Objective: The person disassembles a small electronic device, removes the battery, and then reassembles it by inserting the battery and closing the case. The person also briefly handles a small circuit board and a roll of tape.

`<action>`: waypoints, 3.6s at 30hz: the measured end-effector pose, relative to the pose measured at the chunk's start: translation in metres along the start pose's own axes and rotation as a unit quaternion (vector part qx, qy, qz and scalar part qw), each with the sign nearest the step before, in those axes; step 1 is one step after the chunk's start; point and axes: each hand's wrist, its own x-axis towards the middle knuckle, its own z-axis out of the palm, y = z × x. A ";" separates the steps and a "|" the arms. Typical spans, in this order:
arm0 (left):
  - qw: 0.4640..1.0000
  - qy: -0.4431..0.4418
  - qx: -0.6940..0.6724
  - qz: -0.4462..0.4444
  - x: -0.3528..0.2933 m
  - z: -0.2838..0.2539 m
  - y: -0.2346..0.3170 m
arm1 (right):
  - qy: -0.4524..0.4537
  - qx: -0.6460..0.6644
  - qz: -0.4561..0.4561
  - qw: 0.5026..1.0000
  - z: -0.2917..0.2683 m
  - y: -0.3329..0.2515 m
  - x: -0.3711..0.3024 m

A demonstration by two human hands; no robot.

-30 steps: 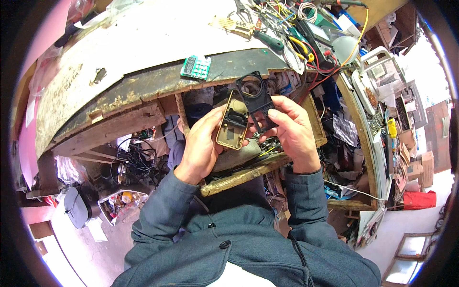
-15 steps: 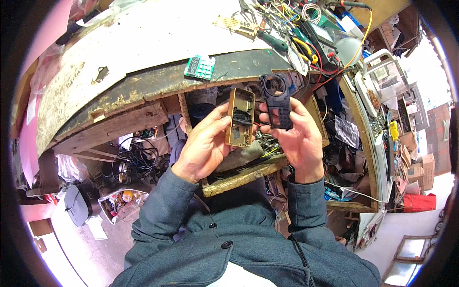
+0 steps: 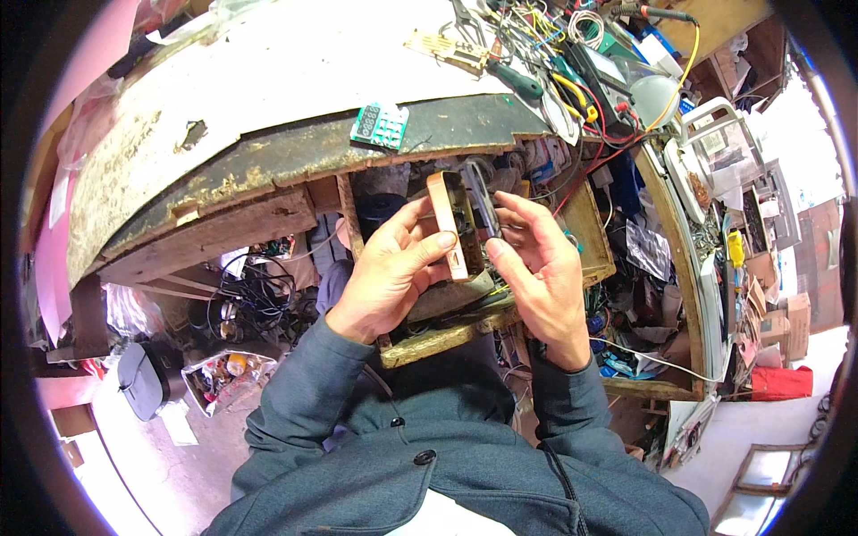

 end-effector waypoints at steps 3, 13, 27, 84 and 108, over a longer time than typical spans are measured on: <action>1.000 0.004 0.008 0.002 0.001 0.002 -0.001 | 0.011 -0.097 -0.045 0.994 0.006 -0.002 -0.002; 1.000 0.012 0.020 0.016 0.000 0.002 -0.003 | 0.011 -0.164 -0.067 0.984 0.013 0.001 -0.002; 1.000 0.015 0.020 0.007 0.002 0.002 -0.003 | -0.037 -0.136 -0.051 0.989 0.006 0.002 -0.002; 0.988 -0.021 0.151 -0.021 -0.002 0.009 -0.005 | 0.108 0.278 0.103 0.949 0.000 0.054 0.037; 0.981 -0.032 0.172 -0.087 -0.008 0.014 0.000 | 0.028 0.134 0.056 0.989 -0.007 0.062 0.030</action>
